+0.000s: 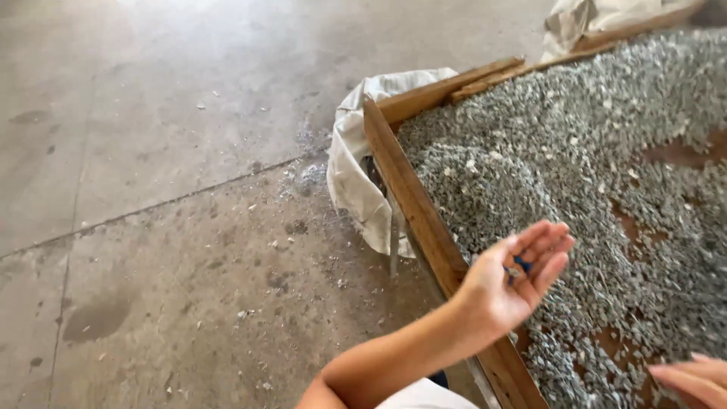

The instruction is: The person sifts through a large pile of grey plastic shards on a wooden tray, picking out small blue pieces by hand and collecting them in the left palm. The right hand spreads and moves the grey shards to locate more blue pieces, which are then transferred to the left hand.

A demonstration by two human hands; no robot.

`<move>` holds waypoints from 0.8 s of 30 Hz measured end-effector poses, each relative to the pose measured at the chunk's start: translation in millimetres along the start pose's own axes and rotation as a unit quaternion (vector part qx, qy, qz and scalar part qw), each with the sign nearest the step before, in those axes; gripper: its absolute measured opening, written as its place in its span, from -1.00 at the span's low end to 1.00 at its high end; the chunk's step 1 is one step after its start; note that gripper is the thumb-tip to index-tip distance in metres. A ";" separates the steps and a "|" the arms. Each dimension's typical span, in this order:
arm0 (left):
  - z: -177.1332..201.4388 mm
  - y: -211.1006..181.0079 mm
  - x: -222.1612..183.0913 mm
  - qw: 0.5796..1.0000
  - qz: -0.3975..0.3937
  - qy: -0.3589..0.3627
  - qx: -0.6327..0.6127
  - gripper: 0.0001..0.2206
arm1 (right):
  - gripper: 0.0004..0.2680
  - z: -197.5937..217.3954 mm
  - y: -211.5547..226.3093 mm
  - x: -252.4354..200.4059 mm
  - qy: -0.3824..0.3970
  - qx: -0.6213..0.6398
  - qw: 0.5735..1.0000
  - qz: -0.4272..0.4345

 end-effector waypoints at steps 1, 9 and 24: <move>7.8 -7.8 8.0 1.000 0.008 -0.007 -0.002 -0.68 | -0.62 37.1 24.4 44.0 0.006 0.002 1.000 -0.009; -24.6 -68.1 37.0 0.992 -0.030 -0.028 0.123 -0.65 | -0.65 224.3 187.7 111.5 -0.039 0.103 0.992 -0.065; -20.4 -86.3 42.8 0.953 0.217 -0.126 0.171 -0.52 | -0.37 133.1 88.0 241.2 0.018 0.008 0.953 -0.303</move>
Point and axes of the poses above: each hand's wrist, its own x-axis towards the middle knuckle, its own z-axis out of the back of the hand, y = z × x, the point moved 8 cm from there along x, towards the middle knuckle, and after that the axes turned 3 degrees about y, right-handed, at the moved point
